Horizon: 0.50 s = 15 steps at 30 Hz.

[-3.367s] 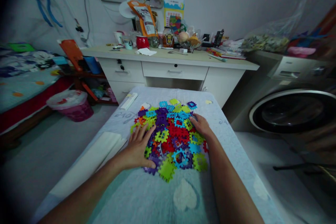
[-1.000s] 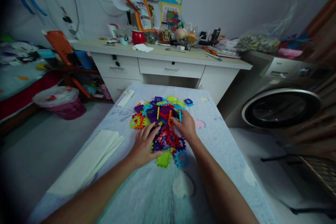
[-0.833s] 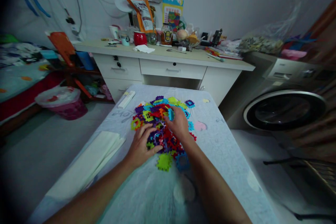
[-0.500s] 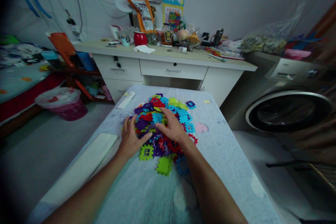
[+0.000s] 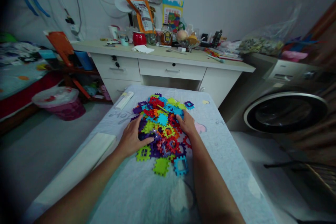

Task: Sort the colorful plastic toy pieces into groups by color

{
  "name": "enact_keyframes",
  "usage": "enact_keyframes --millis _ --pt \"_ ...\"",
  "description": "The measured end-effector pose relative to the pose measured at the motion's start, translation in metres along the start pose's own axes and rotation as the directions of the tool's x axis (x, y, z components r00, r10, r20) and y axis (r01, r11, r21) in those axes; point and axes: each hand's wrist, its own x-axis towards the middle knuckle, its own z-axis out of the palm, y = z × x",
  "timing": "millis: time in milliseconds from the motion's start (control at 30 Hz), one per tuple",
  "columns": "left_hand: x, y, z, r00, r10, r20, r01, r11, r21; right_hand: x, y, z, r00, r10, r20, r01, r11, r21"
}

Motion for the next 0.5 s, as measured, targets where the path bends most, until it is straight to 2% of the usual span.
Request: enact_keyframes --millis 133,267,400,500 --pt "-0.002 0.006 0.005 0.997 0.076 0.032 -0.074 0.996 -0.054 0.001 -0.017 -0.002 0.997 -0.023 0.075 0.014 0.992 0.127" --pt "-0.006 0.014 0.009 0.987 0.137 0.087 -0.125 0.984 -0.125 -0.003 -0.034 -0.006 0.986 -0.036 0.164 0.009 0.987 0.162" --pt "-0.012 0.023 0.009 0.975 0.194 0.11 -0.172 0.967 -0.186 -0.007 -0.056 -0.018 0.957 -0.189 0.221 0.147 0.97 0.195" --pt "-0.014 0.028 0.008 0.975 0.204 0.084 -0.181 0.958 -0.221 -0.007 -0.076 -0.031 0.917 -0.296 0.269 0.188 0.912 0.364"
